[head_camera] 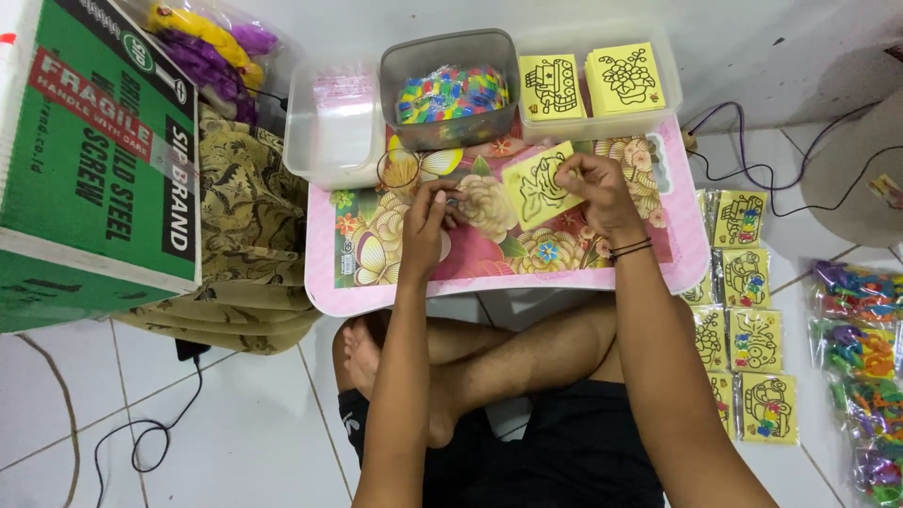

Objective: Assembling sand art kits by placing printed cards and colored sand packets into plastic sleeves.

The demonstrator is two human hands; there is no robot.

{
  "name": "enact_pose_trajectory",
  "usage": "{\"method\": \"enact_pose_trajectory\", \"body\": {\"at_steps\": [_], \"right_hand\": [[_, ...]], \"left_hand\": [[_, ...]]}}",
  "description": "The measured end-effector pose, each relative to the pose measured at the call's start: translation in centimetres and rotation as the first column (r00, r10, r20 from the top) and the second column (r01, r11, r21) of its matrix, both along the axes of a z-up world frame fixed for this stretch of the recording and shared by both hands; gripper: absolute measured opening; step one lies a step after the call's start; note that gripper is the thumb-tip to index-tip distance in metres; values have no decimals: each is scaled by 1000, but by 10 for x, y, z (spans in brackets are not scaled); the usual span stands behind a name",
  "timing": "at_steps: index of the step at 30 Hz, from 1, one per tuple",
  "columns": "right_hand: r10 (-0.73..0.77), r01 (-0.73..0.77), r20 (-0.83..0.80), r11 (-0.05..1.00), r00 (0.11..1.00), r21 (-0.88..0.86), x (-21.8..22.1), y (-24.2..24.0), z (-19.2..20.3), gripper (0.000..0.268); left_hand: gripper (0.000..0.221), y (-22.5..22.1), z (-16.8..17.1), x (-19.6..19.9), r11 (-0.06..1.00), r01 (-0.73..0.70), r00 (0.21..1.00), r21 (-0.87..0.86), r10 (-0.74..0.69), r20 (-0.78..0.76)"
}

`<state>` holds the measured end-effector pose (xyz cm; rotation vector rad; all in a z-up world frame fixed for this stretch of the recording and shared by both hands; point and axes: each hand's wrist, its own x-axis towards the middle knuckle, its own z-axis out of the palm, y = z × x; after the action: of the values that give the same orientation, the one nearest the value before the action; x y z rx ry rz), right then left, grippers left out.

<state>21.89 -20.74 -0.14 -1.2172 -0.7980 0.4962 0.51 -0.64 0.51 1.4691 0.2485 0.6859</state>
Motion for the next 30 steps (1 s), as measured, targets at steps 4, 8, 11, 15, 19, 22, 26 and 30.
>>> {"method": "enact_pose_trajectory", "body": {"at_steps": [4,8,11,15,19,22,26,30], "right_hand": [[-60,61,-13,997,998,43,-15,5,17,27],[-29,33,-191,999,981,17,-9,4,12,50],[-39,42,-179,999,983,11,-14,5,19,39],[-75,81,-136,996,988,45,-37,9,44,21],[-87,97,-149,994,985,58,-25,8,27,21],[-100,107,-166,994,981,33,-22,8,23,17],[-106,104,-120,994,987,-21,-22,8,26,19],[-82,77,-61,993,995,-89,-17,5,19,17]], "left_hand": [[29,-5,9,-3,999,6,1000,32,-5,-20],[31,-6,13,-6,991,-8,999,133,13,-40],[32,-6,10,-5,991,11,999,131,-4,-54],[24,-3,7,-4,975,31,992,222,-3,-127],[21,1,-3,-1,966,32,985,257,13,-171],[17,1,-4,0,970,36,983,239,9,-185],[17,3,-7,-1,971,41,984,237,3,-180],[16,-1,11,-5,967,45,980,252,7,-199]]}}
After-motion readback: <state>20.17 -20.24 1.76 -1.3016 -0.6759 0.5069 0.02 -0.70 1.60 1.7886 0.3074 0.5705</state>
